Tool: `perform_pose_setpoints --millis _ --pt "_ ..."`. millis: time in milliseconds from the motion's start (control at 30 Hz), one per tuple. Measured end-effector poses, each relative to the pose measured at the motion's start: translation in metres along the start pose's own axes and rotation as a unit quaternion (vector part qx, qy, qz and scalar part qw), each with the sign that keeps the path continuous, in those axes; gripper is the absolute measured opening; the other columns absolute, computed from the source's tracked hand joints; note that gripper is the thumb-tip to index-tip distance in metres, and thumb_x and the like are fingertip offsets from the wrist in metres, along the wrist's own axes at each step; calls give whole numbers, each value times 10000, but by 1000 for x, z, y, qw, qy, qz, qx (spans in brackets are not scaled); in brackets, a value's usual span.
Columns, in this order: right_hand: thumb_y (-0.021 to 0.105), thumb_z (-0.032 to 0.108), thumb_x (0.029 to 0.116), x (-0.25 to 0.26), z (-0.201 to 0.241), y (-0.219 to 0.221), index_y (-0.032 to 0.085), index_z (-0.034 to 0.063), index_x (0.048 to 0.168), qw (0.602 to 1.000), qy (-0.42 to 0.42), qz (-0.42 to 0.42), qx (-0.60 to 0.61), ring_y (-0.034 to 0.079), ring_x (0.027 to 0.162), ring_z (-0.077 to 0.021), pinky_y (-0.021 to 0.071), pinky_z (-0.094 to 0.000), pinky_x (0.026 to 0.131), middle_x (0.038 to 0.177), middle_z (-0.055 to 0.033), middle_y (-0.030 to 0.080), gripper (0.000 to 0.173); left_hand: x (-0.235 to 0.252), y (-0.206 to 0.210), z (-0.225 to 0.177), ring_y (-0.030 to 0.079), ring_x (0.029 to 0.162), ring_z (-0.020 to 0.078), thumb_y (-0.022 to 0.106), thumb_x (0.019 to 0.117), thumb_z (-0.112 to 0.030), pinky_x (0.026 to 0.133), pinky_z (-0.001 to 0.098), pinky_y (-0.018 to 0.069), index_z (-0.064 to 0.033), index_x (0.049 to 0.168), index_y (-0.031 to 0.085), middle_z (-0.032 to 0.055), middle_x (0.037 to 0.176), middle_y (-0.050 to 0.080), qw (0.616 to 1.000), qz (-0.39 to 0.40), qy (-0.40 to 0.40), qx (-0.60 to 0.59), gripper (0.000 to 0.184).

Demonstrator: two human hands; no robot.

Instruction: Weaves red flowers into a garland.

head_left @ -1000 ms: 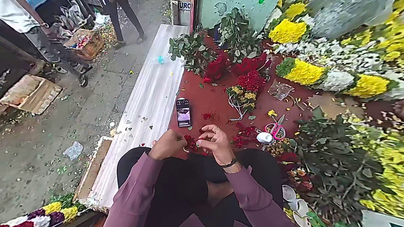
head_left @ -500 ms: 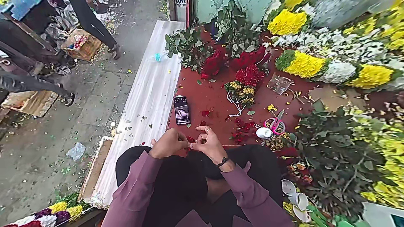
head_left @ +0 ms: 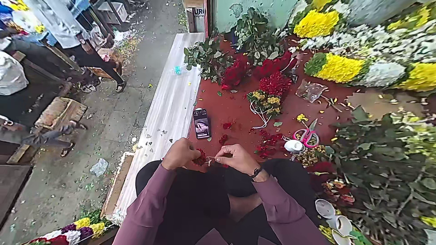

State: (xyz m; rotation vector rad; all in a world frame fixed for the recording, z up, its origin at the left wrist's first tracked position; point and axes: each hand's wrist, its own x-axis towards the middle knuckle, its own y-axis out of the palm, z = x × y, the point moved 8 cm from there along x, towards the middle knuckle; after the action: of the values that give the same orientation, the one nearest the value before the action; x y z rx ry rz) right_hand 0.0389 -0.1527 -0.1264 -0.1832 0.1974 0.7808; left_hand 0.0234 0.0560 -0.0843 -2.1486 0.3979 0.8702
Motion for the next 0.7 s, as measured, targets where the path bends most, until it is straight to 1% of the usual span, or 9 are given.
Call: perform_pose_setpoints --millis 133,233,300,367,433,500,567,633,700 --pt "749 206 933 -14 36 -5 781 63 954 994 -89 12 66 684 834 -69 585 -263 777 901 -15 736 148 -11 -4 -27 640 702 278 738 812 -430 647 595 510 -115 737 695 72 698 647 992 16 -12 123 327" --pt "733 128 938 -14 48 -18 773 9 966 980 -145 -32 136 690 838 -107 592 -293 786 916 -58 741 128 -36 20 -86 625 674 305 775 835 -345 626 610 503 -82 733 680 95 678 627 959 154 119 205 298" --pt "734 77 934 -9 39 -20 760 -5 979 963 -144 -19 227 688 853 -105 595 -304 806 926 -55 734 97 -52 34 -127 584 588 168 759 862 -229 562 456 496 -91 763 722 21 651 636 926 235 269 121 174" --pt "701 76 928 -5 21 -10 759 80 947 943 -120 -6 311 668 844 -15 568 -246 797 899 45 738 61 -59 30 -160 589 604 49 707 910 -163 556 285 507 -74 835 752 -22 715 681 902 250 351 -11 126" --pt "585 130 1000 -8 2 5 703 124 1002 939 -82 1 334 626 808 33 541 -180 748 887 85 688 119 -53 17 -175 629 636 42 690 949 -157 589 250 551 -58 887 749 -13 753 700 911 194 354 -88 131" --pt "662 116 955 -11 8 22 739 98 1003 899 -135 61 412 634 697 -17 520 -201 616 897 20 742 93 -40 1 -175 632 623 54 697 956 -186 588 275 555 -93 893 755 -25 743 704 938 76 329 -79 126" --pt "685 62 930 -17 28 20 758 78 958 883 -178 120 418 658 681 -46 528 -217 588 942 -35 767 79 -30 -14 -165 598 578 71 711 937 -198 548 310 533 -129 846 746 -41 700 675 949 -37 312 -35 119" --pt "662 57 943 -22 44 0 778 69 945 899 -212 116 365 646 665 -19 519 -199 577 918 -26 770 116 -22 -22 -149 616 578 68 711 926 -227 549 342 559 -163 812 738 -62 691 676 949 -96 298 25 133" --pt "676 72 957 -25 45 -29 787 40 977 927 -203 83 306 626 664 -9 510 -191 580 894 -21 760 118 -15 -19 -129 605 580 107 701 910 -256 558 411 530 -169 771 727 -45 656 650 957 -80 266 83 167"
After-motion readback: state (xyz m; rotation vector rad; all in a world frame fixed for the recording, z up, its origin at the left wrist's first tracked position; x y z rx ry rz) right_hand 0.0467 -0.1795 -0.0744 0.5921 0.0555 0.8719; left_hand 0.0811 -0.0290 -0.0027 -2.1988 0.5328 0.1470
